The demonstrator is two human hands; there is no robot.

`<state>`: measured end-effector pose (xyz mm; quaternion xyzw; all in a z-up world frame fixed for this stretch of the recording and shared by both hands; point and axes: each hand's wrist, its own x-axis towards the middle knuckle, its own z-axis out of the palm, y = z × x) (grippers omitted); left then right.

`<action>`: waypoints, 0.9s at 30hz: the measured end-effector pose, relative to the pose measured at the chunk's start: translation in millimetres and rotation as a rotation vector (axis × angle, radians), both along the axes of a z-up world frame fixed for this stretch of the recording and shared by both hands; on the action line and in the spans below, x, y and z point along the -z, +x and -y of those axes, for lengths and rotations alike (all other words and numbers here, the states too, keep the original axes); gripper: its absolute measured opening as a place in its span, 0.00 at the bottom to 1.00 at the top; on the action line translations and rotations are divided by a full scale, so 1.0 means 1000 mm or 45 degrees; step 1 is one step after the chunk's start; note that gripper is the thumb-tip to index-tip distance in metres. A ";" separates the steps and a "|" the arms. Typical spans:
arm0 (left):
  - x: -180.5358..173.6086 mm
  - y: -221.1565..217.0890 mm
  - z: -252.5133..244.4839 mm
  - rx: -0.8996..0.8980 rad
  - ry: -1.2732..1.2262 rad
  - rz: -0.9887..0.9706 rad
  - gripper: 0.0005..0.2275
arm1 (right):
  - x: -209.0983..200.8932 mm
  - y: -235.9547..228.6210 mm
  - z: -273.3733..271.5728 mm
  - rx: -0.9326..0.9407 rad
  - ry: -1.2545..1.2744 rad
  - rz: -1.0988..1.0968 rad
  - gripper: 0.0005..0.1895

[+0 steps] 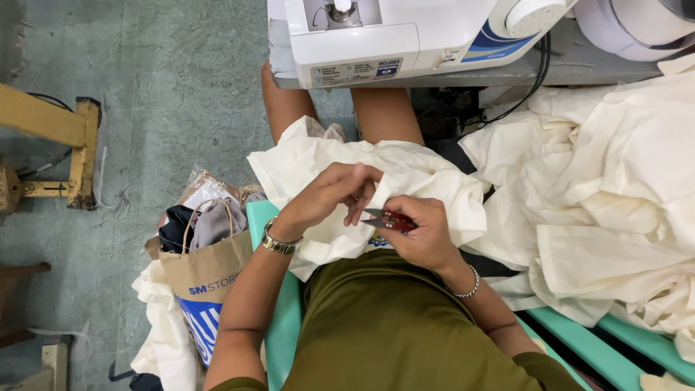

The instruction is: The person is using small snips to remove loose threads from white garment pieces at a sewing workstation.

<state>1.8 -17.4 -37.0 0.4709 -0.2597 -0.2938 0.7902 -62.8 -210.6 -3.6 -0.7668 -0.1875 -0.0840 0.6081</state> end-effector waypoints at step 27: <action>-0.024 -0.010 -0.013 -0.309 0.125 0.253 0.09 | -0.005 0.009 0.017 0.239 -0.338 0.529 0.11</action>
